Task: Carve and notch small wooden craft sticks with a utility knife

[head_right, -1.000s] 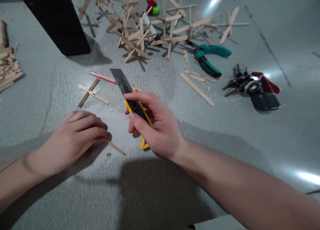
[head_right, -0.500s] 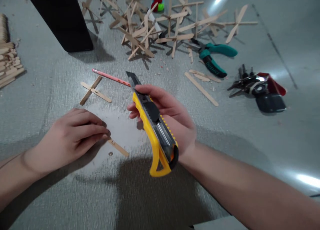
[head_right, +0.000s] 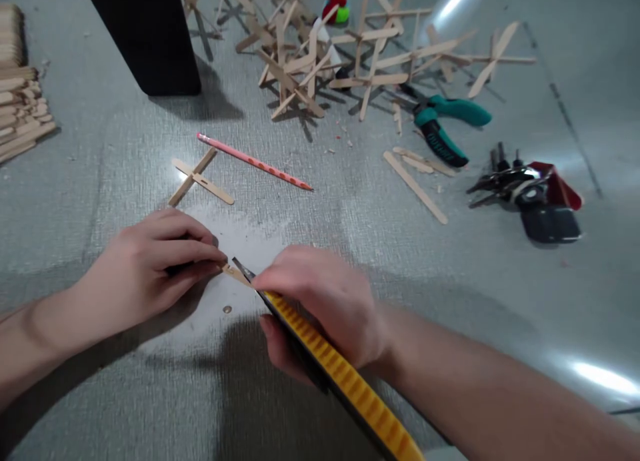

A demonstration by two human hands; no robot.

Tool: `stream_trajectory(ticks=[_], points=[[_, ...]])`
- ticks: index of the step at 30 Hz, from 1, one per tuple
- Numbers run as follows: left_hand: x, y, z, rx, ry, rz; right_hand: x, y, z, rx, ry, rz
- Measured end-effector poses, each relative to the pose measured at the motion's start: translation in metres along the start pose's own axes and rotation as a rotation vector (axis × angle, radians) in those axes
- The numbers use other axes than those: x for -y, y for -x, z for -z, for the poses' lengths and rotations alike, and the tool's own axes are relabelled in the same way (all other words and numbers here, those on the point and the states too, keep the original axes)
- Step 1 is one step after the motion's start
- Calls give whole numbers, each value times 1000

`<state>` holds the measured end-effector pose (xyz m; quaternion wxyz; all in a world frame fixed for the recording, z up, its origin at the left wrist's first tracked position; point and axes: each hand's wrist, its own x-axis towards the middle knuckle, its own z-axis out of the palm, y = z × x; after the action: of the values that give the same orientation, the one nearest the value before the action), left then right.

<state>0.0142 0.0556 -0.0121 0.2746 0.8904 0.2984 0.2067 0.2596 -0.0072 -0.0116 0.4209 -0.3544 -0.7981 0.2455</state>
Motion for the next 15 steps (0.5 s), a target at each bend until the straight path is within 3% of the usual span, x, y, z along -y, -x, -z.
stream_trajectory(ticks=[15], points=[[0,0,0,9,10,17,0,0,2,207,69,29]])
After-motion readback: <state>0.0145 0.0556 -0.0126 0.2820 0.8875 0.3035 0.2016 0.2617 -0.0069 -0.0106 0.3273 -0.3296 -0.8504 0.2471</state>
